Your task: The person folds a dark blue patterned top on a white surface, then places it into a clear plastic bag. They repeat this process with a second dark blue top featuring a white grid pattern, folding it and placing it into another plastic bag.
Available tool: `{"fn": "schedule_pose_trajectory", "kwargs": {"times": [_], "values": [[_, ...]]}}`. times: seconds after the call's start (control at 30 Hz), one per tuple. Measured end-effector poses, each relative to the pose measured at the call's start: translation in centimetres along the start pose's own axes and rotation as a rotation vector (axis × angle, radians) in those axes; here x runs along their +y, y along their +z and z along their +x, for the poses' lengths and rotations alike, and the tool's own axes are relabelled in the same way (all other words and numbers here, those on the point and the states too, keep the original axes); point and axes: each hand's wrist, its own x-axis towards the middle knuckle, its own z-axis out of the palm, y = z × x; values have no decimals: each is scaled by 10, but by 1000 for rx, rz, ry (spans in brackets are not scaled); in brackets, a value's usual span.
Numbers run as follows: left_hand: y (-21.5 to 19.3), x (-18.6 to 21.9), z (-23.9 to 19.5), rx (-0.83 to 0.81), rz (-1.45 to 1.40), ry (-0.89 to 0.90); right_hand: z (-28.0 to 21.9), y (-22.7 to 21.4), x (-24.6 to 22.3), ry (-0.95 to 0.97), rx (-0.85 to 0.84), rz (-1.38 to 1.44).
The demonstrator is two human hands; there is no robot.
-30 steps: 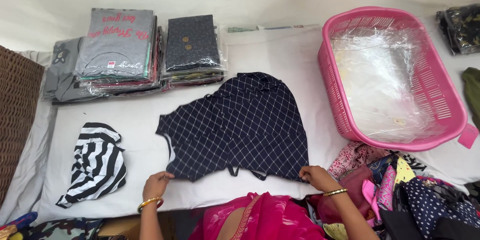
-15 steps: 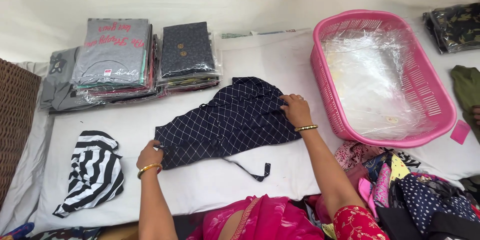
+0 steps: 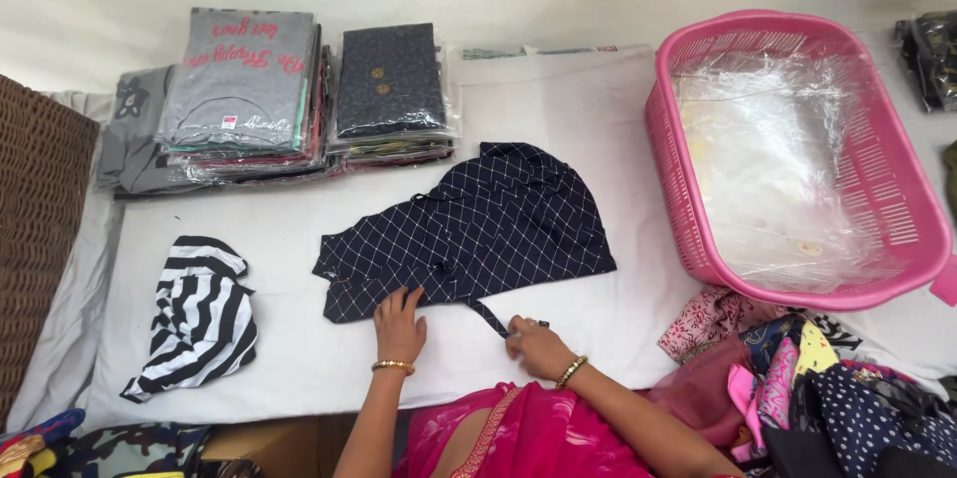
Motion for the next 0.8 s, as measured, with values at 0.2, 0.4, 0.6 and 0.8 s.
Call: {"fn": "schedule_pose_trajectory", "kwargs": {"times": [0.2, 0.4, 0.6, 0.8], "values": [[-2, -6, -1, -219, 68, -175, 50, -34, 43, 61, 79, -172], [-7, -24, -7, -160, 73, -249, 12, -148, 35, -67, 756, 3], [0, -45, -7, -75, 234, -256, -10, -76, 119, 259, 578, -238], [-15, -43, 16, -110, 413, -215, -5, -58, 145, 316, 900, -382]]}}
